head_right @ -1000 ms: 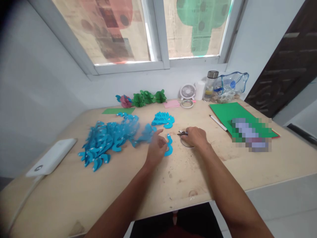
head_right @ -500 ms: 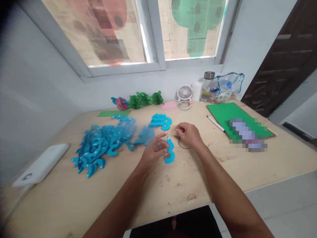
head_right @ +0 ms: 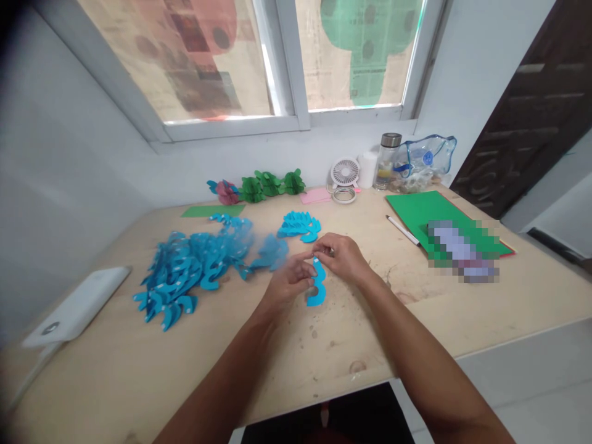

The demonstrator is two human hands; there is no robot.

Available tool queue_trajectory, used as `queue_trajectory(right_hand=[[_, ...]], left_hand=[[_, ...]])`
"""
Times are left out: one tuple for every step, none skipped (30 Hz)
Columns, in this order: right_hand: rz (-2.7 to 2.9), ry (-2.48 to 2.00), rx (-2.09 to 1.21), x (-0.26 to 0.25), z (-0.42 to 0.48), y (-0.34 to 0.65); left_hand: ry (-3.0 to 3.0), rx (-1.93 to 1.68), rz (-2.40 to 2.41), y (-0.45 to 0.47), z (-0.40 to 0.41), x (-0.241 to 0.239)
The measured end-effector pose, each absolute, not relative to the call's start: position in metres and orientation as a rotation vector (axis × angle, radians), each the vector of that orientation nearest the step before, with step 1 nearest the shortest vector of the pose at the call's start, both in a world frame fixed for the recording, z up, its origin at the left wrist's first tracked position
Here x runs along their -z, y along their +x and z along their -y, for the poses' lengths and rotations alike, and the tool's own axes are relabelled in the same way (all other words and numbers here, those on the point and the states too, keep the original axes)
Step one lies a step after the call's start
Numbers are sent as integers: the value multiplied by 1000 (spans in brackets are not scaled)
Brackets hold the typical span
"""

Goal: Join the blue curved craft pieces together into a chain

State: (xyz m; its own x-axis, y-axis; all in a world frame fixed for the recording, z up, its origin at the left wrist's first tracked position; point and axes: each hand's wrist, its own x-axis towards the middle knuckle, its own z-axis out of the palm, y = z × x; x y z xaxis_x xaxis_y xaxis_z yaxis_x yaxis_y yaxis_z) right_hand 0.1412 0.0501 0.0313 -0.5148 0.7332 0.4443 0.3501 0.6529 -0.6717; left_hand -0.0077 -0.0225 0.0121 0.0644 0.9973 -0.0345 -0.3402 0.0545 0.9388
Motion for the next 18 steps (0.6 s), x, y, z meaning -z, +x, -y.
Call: queue_trajectory(right_hand=[[2144,-836,-643,-31,-50,141],[2156,-836,-623,-31,-50,141],[2166,-838,-610,-31,-50,141],[2177,-842,-601,-31,-50,141],[2187,-849,-597,-31,-50,141],[2198,-859,-593,-32,-50,142],[2209,-869,-588,-32,-49,142],[2221,-879,-583,-32,-49,142],[2232,-887,-580,-33,-49,143],[2241,-892,-579,-33,-49,143],[2249,-894,-584,-34,-48,143],[2255,-896,-593,-34,-48,143],[2259,-898,-604,-34,-48,143],[2260,-902,-617,-33,-48,143],[2261,-905,-630,-33,-48,143],[2260,-907,-644,-33,-48,143],[2257,-909,-657,-32,-48,143],[2250,-909,-670,-32,-48,143]], left_hand=[[942,-1280,-930,-8,23,-12],[941,-1279,-928,-8,23,-12],[940,-1277,-927,-8,23,-12],[941,-1273,-926,-9,23,-12],[943,-1270,-925,-9,22,-13],[943,-1270,-924,-9,22,-12],[943,-1269,-923,-9,22,-12],[942,-1270,-923,-9,22,-12],[941,-1270,-923,-9,22,-12],[937,-1273,-925,-9,21,-12],[932,-1277,-930,-10,21,-12],[926,-1282,-935,-9,21,-12],[919,-1292,-942,-9,21,-12],[912,-1306,-951,-9,21,-12],[907,-1316,-960,-9,22,-13],[902,-1328,-969,-8,22,-13],[899,-1335,-978,-8,22,-14],[895,-1343,-987,-7,22,-14]])
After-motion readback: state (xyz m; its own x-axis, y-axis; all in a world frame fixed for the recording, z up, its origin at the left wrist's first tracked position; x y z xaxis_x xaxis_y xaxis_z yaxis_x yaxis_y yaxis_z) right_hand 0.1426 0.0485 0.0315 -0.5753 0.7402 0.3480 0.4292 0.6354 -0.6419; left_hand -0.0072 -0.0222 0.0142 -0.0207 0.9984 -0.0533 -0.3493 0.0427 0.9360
